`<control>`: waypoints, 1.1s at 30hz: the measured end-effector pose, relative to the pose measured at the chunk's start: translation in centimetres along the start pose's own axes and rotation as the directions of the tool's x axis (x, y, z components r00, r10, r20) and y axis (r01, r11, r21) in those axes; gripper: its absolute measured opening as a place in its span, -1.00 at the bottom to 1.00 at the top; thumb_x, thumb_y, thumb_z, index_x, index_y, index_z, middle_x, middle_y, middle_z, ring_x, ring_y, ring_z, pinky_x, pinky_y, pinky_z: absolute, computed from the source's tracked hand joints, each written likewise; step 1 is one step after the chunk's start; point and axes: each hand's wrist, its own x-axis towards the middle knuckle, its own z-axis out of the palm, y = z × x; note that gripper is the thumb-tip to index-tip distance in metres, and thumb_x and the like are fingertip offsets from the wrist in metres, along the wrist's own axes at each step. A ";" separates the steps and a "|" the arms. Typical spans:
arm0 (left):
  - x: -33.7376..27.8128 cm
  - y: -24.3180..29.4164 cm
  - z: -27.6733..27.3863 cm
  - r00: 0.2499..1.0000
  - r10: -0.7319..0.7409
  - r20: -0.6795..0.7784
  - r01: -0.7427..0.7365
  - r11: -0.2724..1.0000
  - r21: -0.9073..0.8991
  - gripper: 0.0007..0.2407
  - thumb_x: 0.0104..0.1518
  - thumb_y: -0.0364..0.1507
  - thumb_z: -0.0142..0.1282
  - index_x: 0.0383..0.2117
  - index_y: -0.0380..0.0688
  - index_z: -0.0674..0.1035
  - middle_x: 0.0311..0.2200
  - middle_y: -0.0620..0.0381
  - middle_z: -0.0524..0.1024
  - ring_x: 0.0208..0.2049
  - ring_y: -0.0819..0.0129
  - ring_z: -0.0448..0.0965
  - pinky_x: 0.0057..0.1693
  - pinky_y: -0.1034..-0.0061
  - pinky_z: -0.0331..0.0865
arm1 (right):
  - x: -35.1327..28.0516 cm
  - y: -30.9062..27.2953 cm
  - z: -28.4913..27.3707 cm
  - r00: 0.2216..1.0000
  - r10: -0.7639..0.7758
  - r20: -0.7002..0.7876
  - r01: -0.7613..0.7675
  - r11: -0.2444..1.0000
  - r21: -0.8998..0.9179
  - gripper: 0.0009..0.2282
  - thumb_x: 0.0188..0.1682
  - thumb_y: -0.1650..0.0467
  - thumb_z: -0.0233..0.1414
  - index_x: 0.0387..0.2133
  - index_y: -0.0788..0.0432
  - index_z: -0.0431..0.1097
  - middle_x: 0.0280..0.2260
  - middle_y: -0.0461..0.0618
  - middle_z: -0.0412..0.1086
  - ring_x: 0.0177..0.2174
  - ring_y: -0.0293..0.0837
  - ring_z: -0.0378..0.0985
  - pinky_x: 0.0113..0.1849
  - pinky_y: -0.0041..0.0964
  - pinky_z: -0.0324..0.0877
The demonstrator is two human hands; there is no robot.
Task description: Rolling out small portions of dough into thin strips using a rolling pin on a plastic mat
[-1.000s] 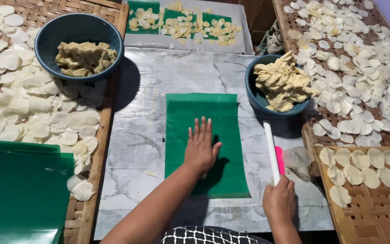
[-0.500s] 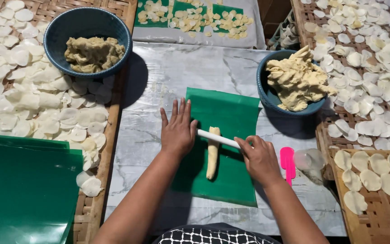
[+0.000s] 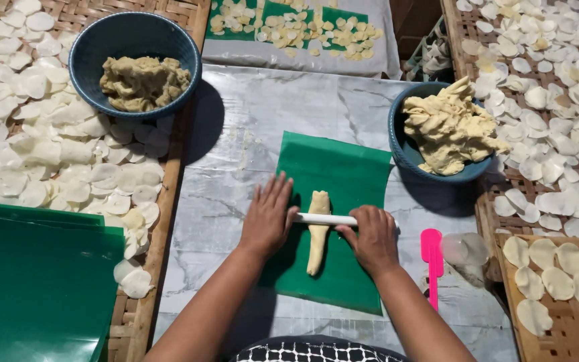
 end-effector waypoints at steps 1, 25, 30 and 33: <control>-0.7 -0.2 0.4 1.000 -0.001 0.001 0.001 1.000 0.001 -0.47 0.35 -0.13 -0.18 0.40 -0.07 0.22 0.40 -0.09 0.17 0.42 -0.04 0.11 0.40 -0.10 0.01 | 0.9 0.3 -0.3 1.000 0.000 0.000 0.000 1.000 0.002 -0.57 -0.01 -0.11 -0.06 -0.16 -0.12 0.36 -0.26 -0.20 0.29 -0.19 -0.11 0.46 0.01 -0.02 0.29; -0.2 2.7 -1.8 0.904 -0.326 0.275 0.288 0.942 0.171 -0.49 0.39 -0.12 -0.45 0.44 0.03 0.11 0.49 0.08 -0.04 0.50 0.06 -0.15 0.47 -0.15 -0.42 | -0.1 -3.6 -0.9 0.995 0.072 0.076 -0.067 0.995 -0.068 -0.29 0.11 -0.05 -0.21 0.30 0.28 0.13 0.34 0.45 0.03 0.29 0.28 0.16 0.14 0.55 -0.03; -3.9 3.8 -1.2 0.961 -0.224 0.164 0.180 0.953 0.244 -0.51 0.36 -0.15 -0.41 0.43 0.14 0.11 0.48 0.24 -0.03 0.49 0.24 -0.18 0.47 -0.05 -0.49 | -4.2 -4.4 -1.1 0.993 0.067 0.101 -0.056 0.993 -0.107 -0.36 0.12 -0.02 -0.26 0.33 0.14 0.11 0.37 0.20 0.07 0.33 0.09 0.10 0.14 0.67 -0.17; -1.0 3.5 -0.9 0.891 -0.357 0.281 0.306 0.929 0.211 -0.49 0.35 -0.14 -0.45 0.43 0.08 0.13 0.47 0.17 0.01 0.49 0.15 -0.15 0.47 -0.12 -0.50 | -0.7 -3.0 0.6 0.982 0.122 0.142 -0.101 0.984 -0.146 -0.38 0.14 -0.04 -0.28 0.30 0.10 0.18 0.35 0.19 0.12 0.35 0.09 0.09 0.13 0.75 -0.21</control>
